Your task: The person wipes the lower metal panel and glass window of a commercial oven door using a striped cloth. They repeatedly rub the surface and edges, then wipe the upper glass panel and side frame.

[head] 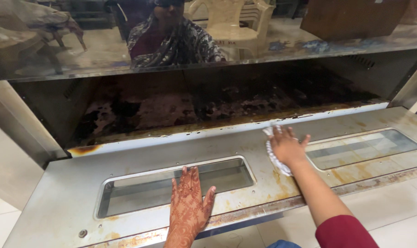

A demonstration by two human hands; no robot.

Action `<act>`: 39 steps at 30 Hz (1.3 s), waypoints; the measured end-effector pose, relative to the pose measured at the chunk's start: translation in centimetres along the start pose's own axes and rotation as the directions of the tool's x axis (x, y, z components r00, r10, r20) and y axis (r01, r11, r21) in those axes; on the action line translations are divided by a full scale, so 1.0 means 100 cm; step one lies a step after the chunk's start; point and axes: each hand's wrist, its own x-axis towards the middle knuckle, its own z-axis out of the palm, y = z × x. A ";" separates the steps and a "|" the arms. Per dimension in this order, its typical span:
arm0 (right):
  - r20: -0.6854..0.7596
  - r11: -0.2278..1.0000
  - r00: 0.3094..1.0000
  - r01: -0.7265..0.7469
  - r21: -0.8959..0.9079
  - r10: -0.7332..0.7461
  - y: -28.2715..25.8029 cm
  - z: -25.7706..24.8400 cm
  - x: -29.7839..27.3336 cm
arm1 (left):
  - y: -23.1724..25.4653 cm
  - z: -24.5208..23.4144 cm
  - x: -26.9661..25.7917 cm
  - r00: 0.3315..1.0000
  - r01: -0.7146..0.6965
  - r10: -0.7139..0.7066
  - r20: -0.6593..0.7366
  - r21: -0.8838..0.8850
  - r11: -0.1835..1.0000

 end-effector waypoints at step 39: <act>-0.112 0.794 0.895 0.435 0.425 -0.431 -0.250 -0.038 -0.199 | -0.008 -0.025 -0.002 0.868 0.024 -0.292 -0.401 -0.555 0.832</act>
